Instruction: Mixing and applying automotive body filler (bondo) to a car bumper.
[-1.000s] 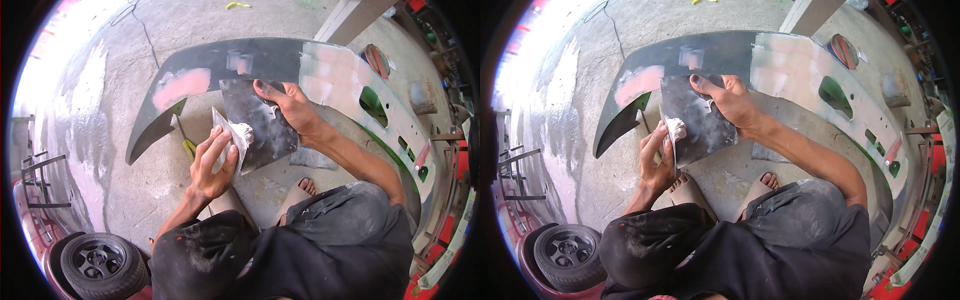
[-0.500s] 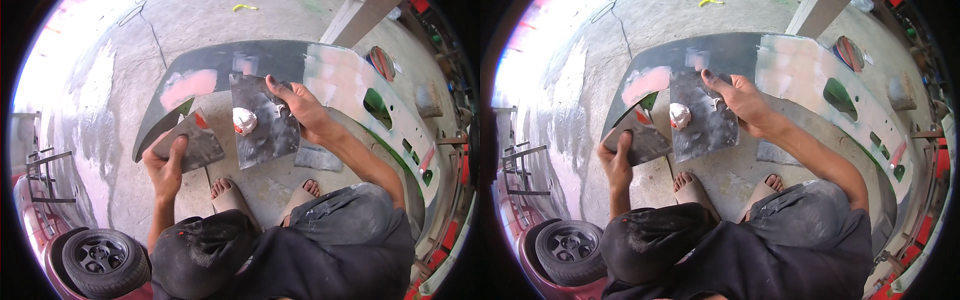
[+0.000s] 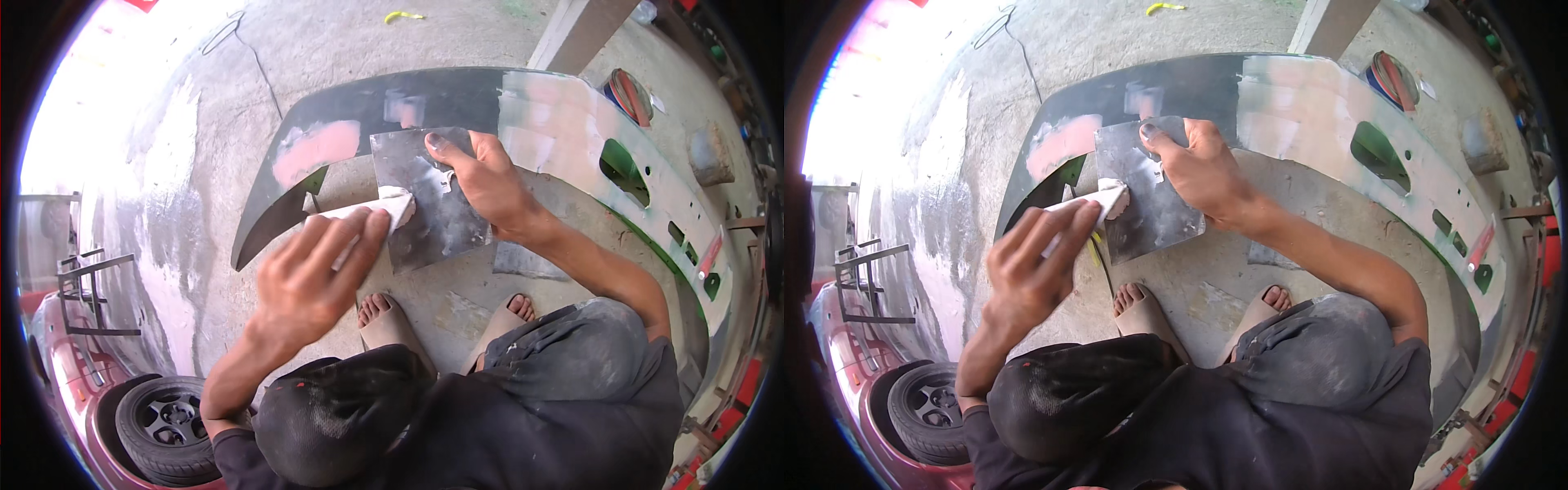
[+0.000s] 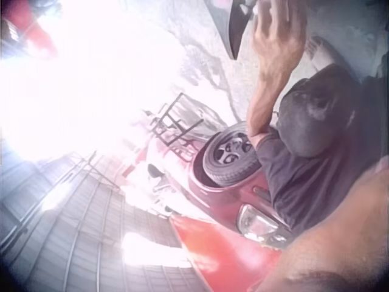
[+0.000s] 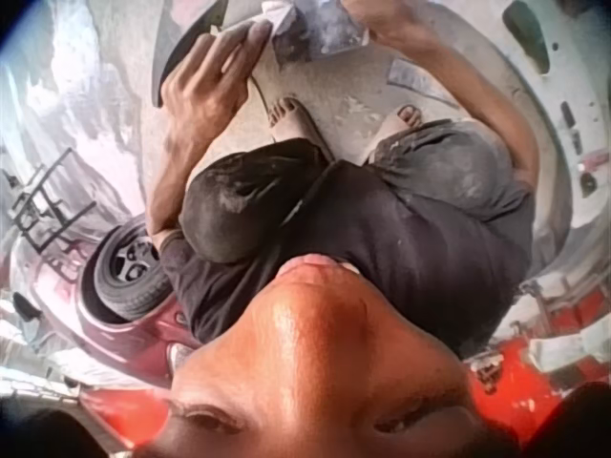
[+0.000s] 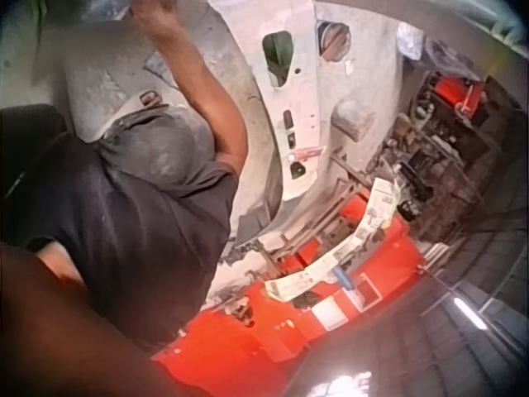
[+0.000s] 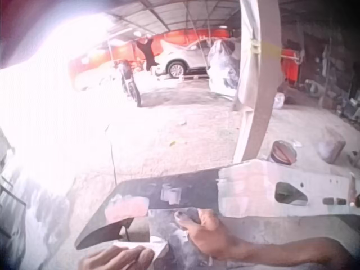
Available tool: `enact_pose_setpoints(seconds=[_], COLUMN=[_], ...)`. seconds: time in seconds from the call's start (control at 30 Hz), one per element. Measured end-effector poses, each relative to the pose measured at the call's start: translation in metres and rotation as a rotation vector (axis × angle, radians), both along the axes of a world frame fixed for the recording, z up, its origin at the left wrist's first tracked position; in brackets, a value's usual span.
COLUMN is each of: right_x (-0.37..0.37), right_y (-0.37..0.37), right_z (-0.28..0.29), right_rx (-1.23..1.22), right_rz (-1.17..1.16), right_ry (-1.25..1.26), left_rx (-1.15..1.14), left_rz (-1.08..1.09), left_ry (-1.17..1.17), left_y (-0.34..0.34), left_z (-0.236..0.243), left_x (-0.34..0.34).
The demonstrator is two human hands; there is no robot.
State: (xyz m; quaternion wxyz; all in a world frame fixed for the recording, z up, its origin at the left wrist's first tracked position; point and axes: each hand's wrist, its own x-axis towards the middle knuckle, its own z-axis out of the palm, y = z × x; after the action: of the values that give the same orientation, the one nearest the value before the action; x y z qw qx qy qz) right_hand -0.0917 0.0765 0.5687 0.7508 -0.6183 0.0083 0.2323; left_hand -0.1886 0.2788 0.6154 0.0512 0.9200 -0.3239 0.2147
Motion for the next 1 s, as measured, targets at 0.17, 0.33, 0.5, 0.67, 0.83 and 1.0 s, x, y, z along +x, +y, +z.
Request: enact_pose_setpoints(seconds=[0.17,0.33,0.5,0.67,0.83,1.0], right_x=[-0.008,-0.006,-0.005,-0.006,-0.003,-0.006], right_y=[0.007,0.004,0.003,0.0,-0.002,0.001], right_z=[-0.001,-0.021,0.008,-0.013,-0.02,-0.042], right_rx=[-0.241,-0.332,-0.298,-0.386,-0.37,-0.348], right_rz=[0.023,0.022,0.061,0.117,0.114,0.11], right_ry=[-0.097,-0.385,-0.335,-0.36,-0.265,-0.099], left_rx=[-0.077,-0.115,-0.188,-0.236,-0.24,-0.324], left_rz=[0.022,0.06,0.145,0.047,0.132,0.126], left_ry=[0.227,0.463,0.359,0.554,0.511,0.761], left_y=[-0.004,-0.012,-0.008,-0.007,-0.009,-0.008], left_z=[0.018,0.027,0.027,0.026,0.017,0.01], left_x=[0.001,0.003,0.014,0.013,0.018,0.016])
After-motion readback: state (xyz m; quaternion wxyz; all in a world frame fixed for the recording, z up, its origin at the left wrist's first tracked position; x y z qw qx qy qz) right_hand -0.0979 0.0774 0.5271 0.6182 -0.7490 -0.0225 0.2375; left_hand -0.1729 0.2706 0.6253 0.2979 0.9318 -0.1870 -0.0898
